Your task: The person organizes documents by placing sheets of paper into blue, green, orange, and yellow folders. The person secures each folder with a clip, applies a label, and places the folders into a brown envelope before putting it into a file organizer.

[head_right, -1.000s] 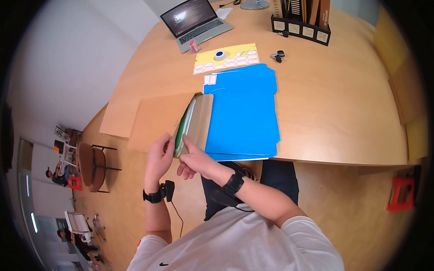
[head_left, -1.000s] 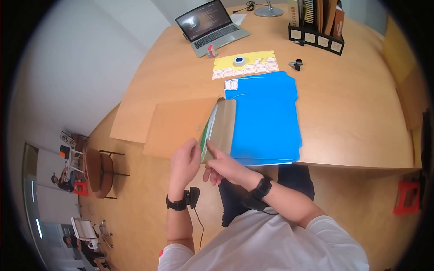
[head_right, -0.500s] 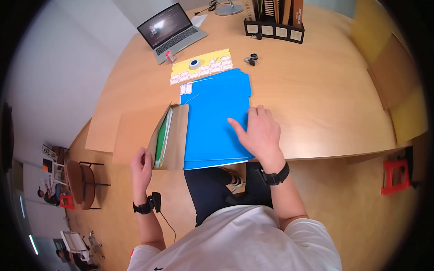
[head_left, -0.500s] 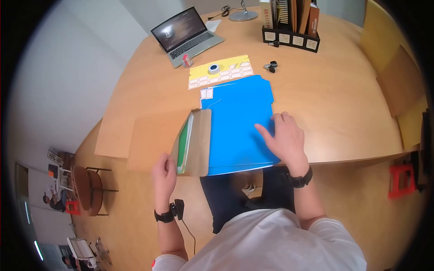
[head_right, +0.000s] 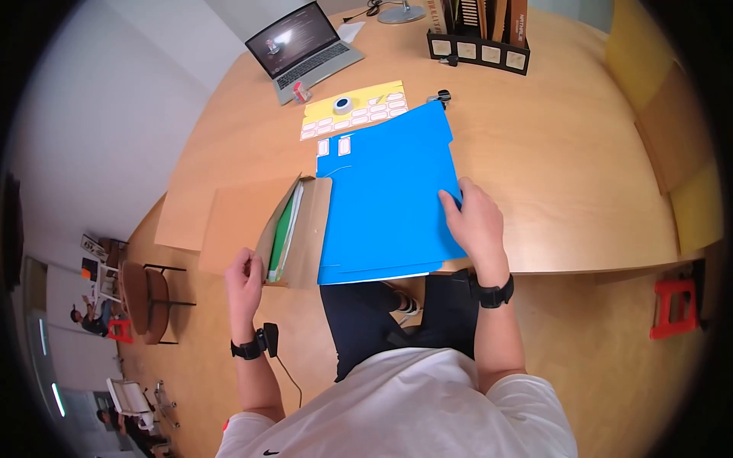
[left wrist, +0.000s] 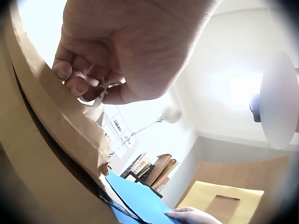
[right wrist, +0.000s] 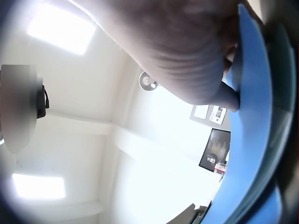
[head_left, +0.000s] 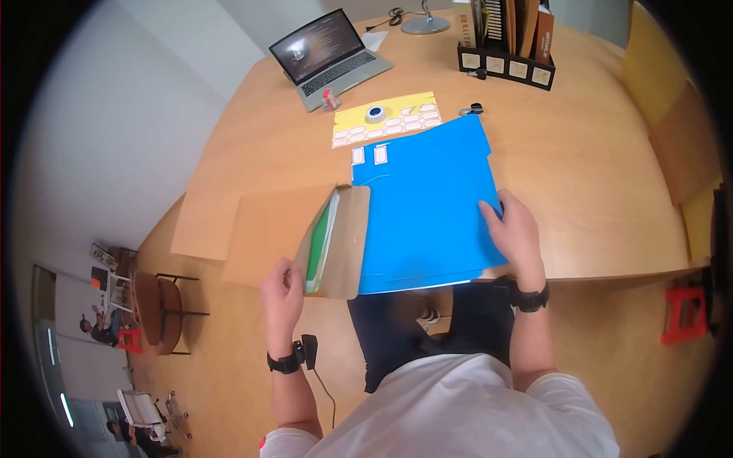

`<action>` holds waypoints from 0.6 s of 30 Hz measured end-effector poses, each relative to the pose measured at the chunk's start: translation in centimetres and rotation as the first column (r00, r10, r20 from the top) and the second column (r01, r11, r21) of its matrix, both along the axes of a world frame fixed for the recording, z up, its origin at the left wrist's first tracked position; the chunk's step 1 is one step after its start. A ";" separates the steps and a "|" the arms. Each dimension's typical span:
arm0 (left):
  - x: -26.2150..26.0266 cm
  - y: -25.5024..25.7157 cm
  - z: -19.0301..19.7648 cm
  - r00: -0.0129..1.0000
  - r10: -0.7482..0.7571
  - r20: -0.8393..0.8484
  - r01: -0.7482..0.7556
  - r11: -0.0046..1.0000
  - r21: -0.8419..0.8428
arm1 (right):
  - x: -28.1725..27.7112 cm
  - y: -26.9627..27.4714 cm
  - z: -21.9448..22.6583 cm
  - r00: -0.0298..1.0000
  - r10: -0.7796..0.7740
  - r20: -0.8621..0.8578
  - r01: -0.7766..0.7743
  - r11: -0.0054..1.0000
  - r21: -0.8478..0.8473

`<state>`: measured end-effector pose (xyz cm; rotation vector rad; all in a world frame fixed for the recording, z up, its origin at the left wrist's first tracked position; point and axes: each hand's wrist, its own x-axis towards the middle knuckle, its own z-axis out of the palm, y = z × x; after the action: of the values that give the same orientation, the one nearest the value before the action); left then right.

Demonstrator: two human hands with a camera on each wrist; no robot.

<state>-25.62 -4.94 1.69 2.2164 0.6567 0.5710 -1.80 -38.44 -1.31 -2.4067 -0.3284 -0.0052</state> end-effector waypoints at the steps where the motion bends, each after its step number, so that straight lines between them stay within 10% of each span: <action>1: 0.0 0.0 -0.1 1.000 -0.005 -0.003 0.005 1.000 -0.012 | -0.2 -0.1 -0.1 0.998 -0.024 0.058 0.022 0.999 0.025; 6: -0.1 0.3 -1.0 1.000 -0.026 0.008 0.027 0.997 -0.078 | -0.9 -1.0 -0.7 0.970 -0.095 0.223 0.091 0.995 0.028; 12: 0.2 -0.2 -0.8 1.000 -0.018 -0.006 0.017 0.997 -0.076 | -0.6 -0.7 0.6 0.997 -0.074 -0.016 0.074 0.997 0.026; 15: -0.1 0.1 -1.0 1.000 -0.011 -0.012 0.011 0.998 -0.055 | -0.7 -0.5 1.1 0.993 -0.072 -0.095 0.093 0.967 0.238; 18: -0.1 0.0 -0.8 1.000 -0.009 -0.023 0.008 0.999 -0.044 | 0.4 -1.1 -1.9 0.968 0.142 -0.209 0.069 0.646 0.760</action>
<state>-25.74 -4.94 0.92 2.1865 0.6649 0.5227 -1.39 -39.56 -3.23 -1.5149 -0.1943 0.1516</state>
